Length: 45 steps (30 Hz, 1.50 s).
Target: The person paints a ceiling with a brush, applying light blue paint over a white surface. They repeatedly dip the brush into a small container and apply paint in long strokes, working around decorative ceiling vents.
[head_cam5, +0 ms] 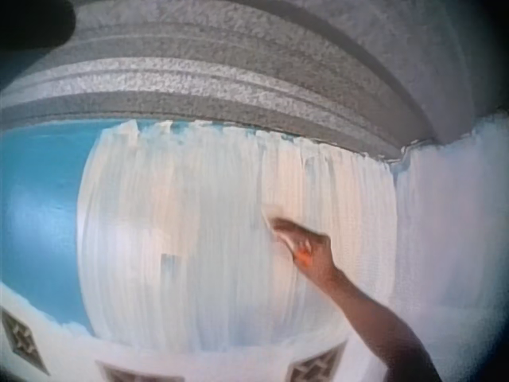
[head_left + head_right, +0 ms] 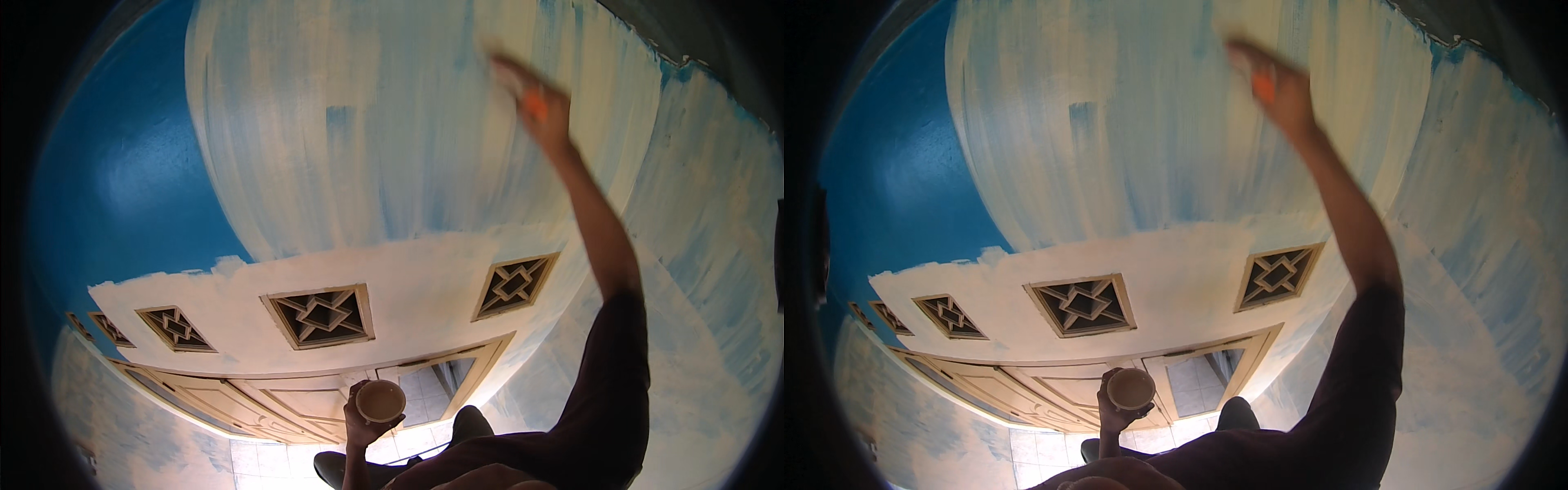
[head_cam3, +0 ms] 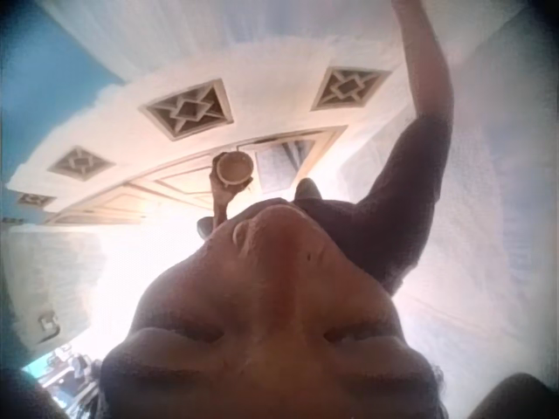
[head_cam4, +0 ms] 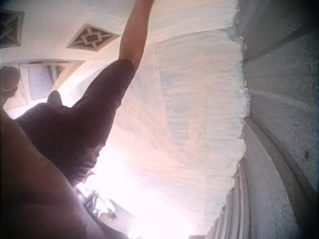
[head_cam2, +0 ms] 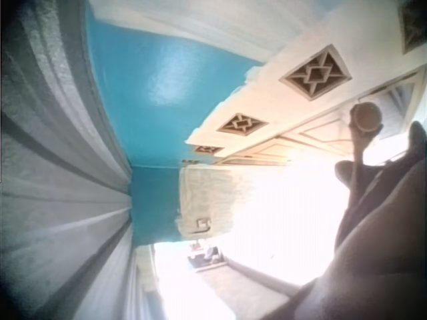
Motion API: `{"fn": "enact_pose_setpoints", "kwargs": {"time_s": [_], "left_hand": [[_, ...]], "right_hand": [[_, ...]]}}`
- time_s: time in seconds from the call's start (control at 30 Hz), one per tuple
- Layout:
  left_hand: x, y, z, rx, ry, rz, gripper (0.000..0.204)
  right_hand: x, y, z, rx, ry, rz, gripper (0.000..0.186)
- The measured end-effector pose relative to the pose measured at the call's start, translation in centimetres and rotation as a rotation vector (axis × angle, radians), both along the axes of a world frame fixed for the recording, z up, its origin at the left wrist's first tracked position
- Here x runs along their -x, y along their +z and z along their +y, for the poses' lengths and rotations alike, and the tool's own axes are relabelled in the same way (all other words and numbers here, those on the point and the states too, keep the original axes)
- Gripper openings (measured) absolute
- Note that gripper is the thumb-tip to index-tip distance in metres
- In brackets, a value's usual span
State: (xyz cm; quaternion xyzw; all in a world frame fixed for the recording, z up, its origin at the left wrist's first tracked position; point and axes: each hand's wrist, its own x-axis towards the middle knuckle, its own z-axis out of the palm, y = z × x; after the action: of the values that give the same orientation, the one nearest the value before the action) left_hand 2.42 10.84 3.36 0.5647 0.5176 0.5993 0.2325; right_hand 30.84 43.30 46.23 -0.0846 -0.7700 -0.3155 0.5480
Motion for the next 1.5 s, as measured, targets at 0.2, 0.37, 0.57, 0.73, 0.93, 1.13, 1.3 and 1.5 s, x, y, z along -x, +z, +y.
{"fn": "enact_pose_setpoints", "kwargs": {"time_s": [0.2, 0.37, 0.57, 0.73, 0.93, 1.13, 1.3, 1.5], "left_hand": [[0.4, -1.9, -0.1, 0.019, -0.043, 0.009, 0.083], [0.5, -1.2, -0.8, 0.013, -0.033, 0.027, 0.085], [0.3, -1.3, -0.7, -0.008, 0.011, -0.009, 0.082], [0.1, -0.5, -0.1, -0.032, -0.009, -0.015, 0.082], [0.3, -0.4, -0.3, -0.015, 0.012, 0.009, 0.084], [-0.4, -0.1, 0.5, -0.026, -0.079, 0.037, 0.085], [-0.2, -0.7, -0.9, -0.009, -0.050, 0.020, 0.084], [-0.5, -1.9, -0.9, 0.056, -0.132, 0.004, 0.082]], "right_hand": [[-1.0, -24.9, -6.6, 0.626, 0.230, -0.146, 0.047], [-0.6, -14.4, -8.3, 0.287, 0.168, 0.117, 0.045], [-1.3, 2.9, -4.8, -0.065, 0.529, 0.526, 0.017], [-2.9, 12.2, -1.7, -0.030, 0.914, 0.812, 0.016], [-1.1, 14.9, 2.8, -0.189, 1.123, 1.049, 0.022], [-2.5, 13.2, 6.8, -0.045, 0.711, 1.153, 0.021], [3.4, -5.2, 2.2, 0.146, 0.807, 1.160, 0.026], [4.8, -30.9, -6.3, 0.786, 0.442, 1.367, 0.020]]}}
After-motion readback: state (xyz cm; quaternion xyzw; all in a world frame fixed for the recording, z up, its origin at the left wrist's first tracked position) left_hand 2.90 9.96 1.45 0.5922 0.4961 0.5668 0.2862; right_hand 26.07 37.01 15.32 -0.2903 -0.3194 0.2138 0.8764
